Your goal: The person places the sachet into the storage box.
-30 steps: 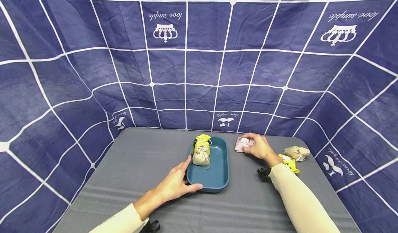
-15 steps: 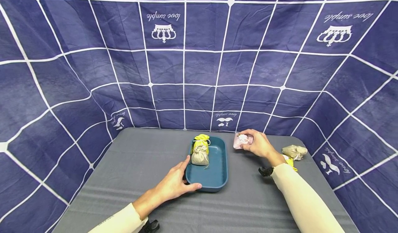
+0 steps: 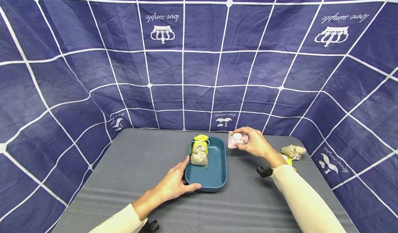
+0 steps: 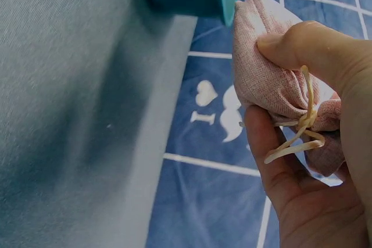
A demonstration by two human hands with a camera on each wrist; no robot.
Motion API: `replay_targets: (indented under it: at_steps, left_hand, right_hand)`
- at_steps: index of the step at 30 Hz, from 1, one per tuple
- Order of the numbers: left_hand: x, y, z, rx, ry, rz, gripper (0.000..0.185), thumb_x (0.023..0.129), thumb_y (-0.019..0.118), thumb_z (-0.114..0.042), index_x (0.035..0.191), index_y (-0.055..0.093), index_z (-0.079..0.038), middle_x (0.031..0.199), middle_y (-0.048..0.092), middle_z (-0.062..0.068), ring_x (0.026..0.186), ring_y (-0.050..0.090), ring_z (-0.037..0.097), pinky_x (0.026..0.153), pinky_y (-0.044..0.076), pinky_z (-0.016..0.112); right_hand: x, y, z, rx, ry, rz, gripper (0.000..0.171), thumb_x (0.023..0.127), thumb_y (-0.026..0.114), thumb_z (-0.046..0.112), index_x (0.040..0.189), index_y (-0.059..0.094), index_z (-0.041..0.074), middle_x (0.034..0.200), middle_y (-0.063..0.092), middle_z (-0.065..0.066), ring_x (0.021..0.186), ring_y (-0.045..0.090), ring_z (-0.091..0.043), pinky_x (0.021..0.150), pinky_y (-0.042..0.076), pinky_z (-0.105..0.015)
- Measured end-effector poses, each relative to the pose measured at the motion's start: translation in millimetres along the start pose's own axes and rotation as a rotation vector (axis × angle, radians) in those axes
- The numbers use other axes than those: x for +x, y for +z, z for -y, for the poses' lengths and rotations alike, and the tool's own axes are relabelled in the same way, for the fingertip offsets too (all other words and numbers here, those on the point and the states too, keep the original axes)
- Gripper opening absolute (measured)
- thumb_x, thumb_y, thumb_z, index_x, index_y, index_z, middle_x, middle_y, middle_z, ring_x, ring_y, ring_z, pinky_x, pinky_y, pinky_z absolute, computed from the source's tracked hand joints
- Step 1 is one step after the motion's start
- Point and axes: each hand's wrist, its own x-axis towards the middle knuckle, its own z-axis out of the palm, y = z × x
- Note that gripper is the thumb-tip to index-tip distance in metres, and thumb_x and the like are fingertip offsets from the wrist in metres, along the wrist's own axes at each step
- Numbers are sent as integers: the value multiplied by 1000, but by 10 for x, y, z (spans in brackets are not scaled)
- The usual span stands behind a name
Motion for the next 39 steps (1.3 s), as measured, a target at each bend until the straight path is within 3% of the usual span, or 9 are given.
replay_targets:
  at_steps: [7,14,26,34,39]
  left_hand:
    - [2,1,8,1,-1,0,129,91,100,-52,180,30,9,171,52,40,115,82,28,93,70,30]
    - [9,2,12,-7,1,-4,128,91,101,-50,180,30,9,171,52,40,123,80,32,93,70,31]
    - [6,-5,5,0,15,-19,128,91,101,-50,179,31,11,167,56,38,134,75,37,97,71,35]
    - [3,-5,12,-2,21,-14,128,91,101,-50,178,31,12,168,55,39,126,78,32,93,69,28]
    - [-7,-19,7,16,29,-18,128,91,101,-51,178,31,12,167,56,38,128,77,32,97,69,32]
  right_hand:
    - [21,3,204,12,-77,10,60,82,99,8,139,82,15,130,84,-6,107,74,-22,93,60,-40]
    - [33,24,405,34,-137,54,60,81,99,6,137,83,18,121,84,-1,99,70,-16,88,58,-35]
    - [52,80,650,68,-243,127,59,82,99,4,137,82,16,129,85,-1,108,75,-18,98,62,-40]
    - [75,144,733,66,-281,183,58,81,97,5,137,82,16,131,84,-1,113,74,-17,98,61,-37]
    - [90,168,829,58,-312,230,58,82,97,6,138,82,16,132,83,1,115,74,-15,98,61,-34]
